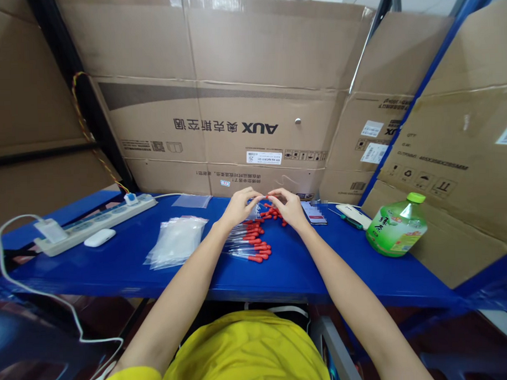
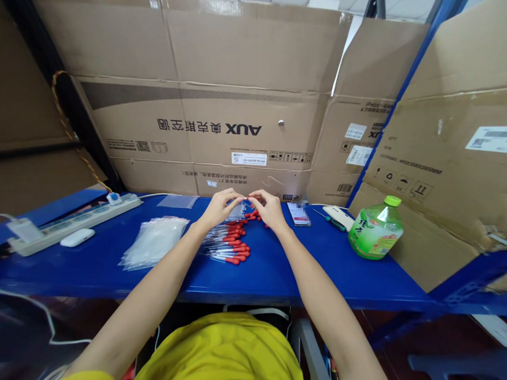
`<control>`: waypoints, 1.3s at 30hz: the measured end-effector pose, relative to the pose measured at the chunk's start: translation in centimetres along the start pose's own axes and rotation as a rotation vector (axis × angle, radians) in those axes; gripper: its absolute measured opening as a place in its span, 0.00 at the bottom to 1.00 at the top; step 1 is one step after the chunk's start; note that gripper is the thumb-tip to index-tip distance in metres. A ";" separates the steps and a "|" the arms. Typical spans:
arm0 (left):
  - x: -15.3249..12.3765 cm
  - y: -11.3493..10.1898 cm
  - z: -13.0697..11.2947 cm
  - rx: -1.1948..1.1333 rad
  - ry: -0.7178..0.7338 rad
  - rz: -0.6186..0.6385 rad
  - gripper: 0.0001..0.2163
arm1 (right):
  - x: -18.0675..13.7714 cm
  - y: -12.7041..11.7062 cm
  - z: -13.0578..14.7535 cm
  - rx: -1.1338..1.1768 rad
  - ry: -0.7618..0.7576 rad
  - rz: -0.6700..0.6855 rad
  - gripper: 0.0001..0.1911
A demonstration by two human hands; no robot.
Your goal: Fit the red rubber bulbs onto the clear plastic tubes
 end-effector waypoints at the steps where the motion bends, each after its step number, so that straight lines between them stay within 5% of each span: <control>1: 0.0 0.0 0.0 -0.013 -0.006 -0.008 0.19 | 0.1 0.0 -0.2 0.038 0.027 0.000 0.17; 8: 0.1 -0.1 0.2 -0.065 -0.026 -0.031 0.19 | 0.3 0.0 -0.5 0.238 0.101 -0.006 0.20; 39: 0.1 -0.2 -0.4 -0.136 0.023 -0.015 0.19 | -0.1 -0.1 0.2 0.185 0.068 -0.011 0.18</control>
Point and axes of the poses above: each hand's wrist, its own x-axis towards the middle knuckle, its own y-axis out of the palm, z = x × y, the point moved 5 cm from there along x, towards the middle knuckle, and after that the axes turned 4 degrees about -x, right-handed, at the moved point
